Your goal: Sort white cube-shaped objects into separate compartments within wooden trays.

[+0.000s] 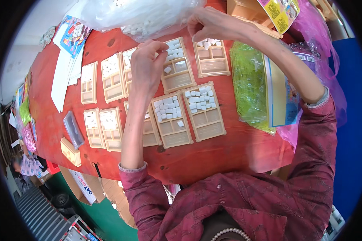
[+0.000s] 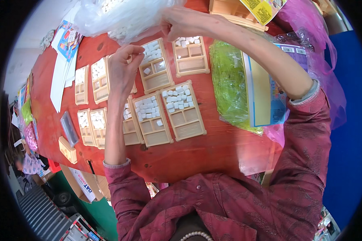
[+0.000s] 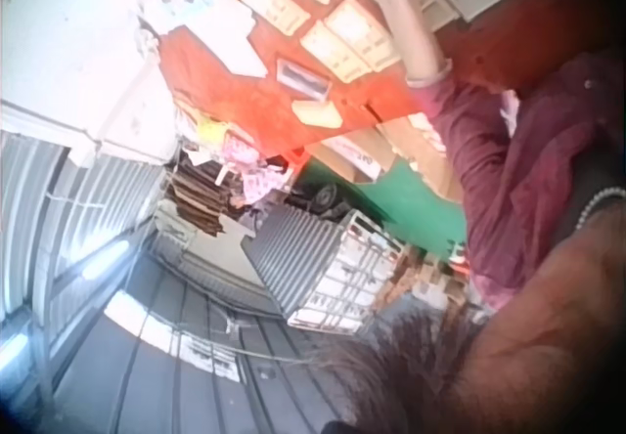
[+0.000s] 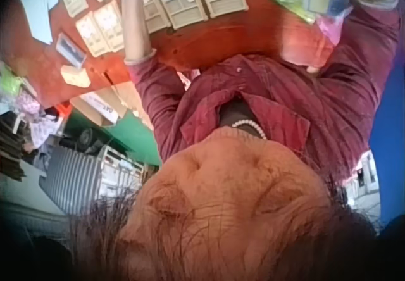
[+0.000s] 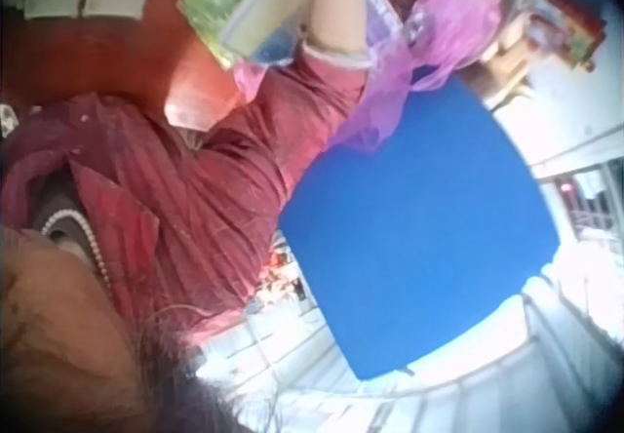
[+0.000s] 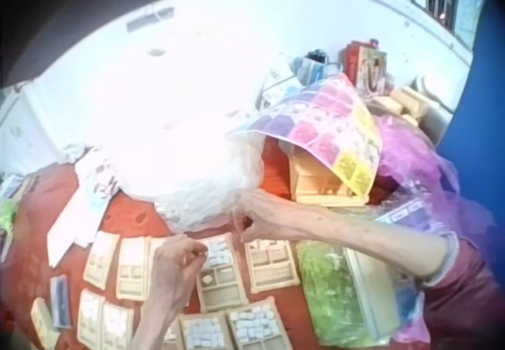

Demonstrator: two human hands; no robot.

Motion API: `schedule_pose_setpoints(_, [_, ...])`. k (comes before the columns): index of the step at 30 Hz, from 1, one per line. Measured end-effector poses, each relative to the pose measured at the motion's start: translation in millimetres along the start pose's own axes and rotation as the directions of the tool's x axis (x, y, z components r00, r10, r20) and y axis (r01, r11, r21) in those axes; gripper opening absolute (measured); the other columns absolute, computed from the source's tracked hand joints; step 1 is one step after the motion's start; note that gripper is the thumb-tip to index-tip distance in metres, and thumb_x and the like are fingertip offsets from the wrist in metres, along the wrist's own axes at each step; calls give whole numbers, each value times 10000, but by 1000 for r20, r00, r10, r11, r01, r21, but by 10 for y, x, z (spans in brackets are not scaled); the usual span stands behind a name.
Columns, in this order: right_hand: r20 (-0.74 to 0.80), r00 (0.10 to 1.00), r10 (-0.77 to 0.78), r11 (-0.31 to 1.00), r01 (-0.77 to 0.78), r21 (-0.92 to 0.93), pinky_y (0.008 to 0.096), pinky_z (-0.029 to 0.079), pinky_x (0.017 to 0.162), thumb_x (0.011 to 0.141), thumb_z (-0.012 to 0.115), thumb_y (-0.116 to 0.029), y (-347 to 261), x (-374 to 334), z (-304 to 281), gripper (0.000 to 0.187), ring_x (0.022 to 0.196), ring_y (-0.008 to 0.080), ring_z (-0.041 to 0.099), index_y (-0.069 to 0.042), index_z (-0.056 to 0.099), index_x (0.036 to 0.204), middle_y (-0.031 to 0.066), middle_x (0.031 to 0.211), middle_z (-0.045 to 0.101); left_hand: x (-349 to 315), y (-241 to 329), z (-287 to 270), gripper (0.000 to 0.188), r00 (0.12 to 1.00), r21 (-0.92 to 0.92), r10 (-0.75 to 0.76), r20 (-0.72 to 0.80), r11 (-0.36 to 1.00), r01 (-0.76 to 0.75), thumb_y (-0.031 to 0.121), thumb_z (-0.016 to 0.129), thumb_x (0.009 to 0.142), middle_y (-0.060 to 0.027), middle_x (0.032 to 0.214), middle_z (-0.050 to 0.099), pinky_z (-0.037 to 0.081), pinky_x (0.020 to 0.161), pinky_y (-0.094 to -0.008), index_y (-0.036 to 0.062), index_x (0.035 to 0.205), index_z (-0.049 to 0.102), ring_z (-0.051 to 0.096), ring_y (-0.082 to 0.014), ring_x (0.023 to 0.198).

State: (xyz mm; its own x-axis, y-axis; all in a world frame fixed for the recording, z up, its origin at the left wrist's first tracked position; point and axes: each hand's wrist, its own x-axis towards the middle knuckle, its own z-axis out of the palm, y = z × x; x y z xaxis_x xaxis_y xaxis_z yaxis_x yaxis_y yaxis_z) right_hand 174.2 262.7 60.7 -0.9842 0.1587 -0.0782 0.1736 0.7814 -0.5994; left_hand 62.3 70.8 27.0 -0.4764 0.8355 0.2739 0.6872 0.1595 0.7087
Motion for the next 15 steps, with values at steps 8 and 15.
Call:
schedule_pose_setpoints(8, [-5, 996, 84, 963, -83, -256, 355, 441, 777, 755, 660, -82, 143, -356, -103, 167, 852, 253, 539, -21, 590, 893, 98, 828, 551, 67, 137, 318, 87, 984, -33, 159, 83, 987, -157, 4, 641, 769, -80, 745, 617, 457, 601, -284, -22, 852, 639, 590, -155, 652])
schedule_pose_setpoints(15, [-81, 996, 26, 961, -48, -274, 386, 445, 783, 760, 647, -63, 304, -368, 103, 155, 867, 278, 546, -43, 605, 908, 113, 839, 585, 193, 231, 711, 123, 965, 52, 252, 68, 966, -255, 32, 659, 740, -118, 770, 608, 473, 655, -362, -6, 857, 657, 601, -257, 707])
